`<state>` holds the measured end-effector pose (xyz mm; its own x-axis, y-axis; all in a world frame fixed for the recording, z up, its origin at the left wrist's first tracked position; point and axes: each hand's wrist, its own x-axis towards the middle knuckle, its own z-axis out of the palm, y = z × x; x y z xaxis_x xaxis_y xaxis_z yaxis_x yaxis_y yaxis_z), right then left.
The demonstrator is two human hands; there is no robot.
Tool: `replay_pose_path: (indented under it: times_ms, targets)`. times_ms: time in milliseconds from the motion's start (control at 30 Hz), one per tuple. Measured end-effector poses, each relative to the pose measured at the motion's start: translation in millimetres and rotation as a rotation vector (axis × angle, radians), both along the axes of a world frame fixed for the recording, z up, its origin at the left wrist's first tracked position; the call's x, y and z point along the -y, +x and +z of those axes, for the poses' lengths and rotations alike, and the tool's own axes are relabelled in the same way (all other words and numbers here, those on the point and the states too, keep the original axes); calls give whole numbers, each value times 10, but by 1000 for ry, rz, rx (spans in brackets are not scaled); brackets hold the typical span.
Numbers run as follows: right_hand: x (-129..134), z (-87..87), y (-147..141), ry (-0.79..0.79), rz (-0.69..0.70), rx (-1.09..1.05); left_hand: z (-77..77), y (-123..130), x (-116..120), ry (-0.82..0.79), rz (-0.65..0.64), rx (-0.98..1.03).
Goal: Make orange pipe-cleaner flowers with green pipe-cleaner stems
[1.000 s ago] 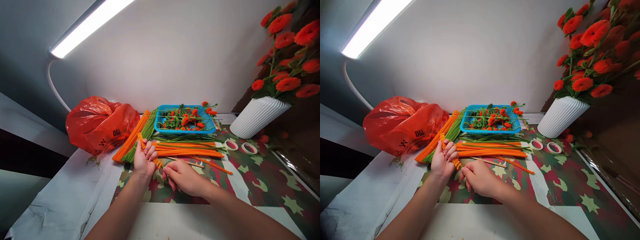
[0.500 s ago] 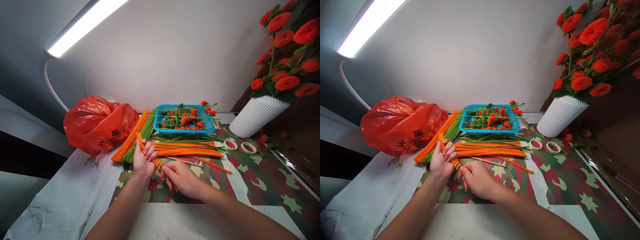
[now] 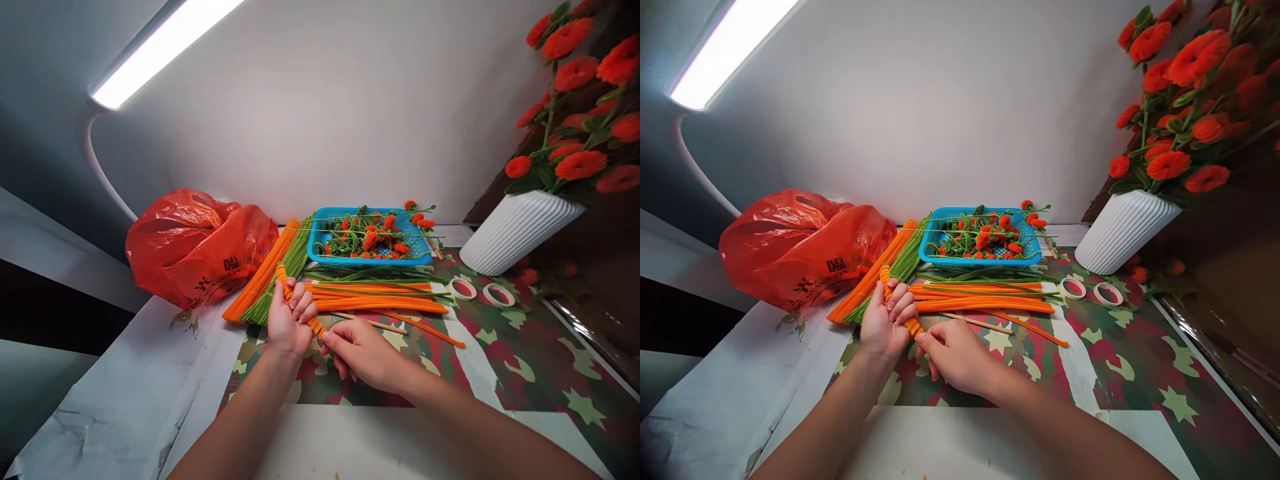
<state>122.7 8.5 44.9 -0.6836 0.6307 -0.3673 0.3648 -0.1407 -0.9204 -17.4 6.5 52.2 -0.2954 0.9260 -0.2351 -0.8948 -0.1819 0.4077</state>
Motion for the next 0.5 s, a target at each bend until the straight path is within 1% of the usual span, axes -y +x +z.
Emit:
replay_pose_path:
  times_ms: [167, 333, 500]
  targets:
    - [-15, 14, 34, 15, 38, -6, 16, -57, -16, 5, 38, -1]
    - [20, 20, 33, 62, 36, -3, -1, -34, -15, -5, 41, -4]
    - [31, 45, 21, 51, 34, 9, -19, 4, -10, -13, 37, -2]
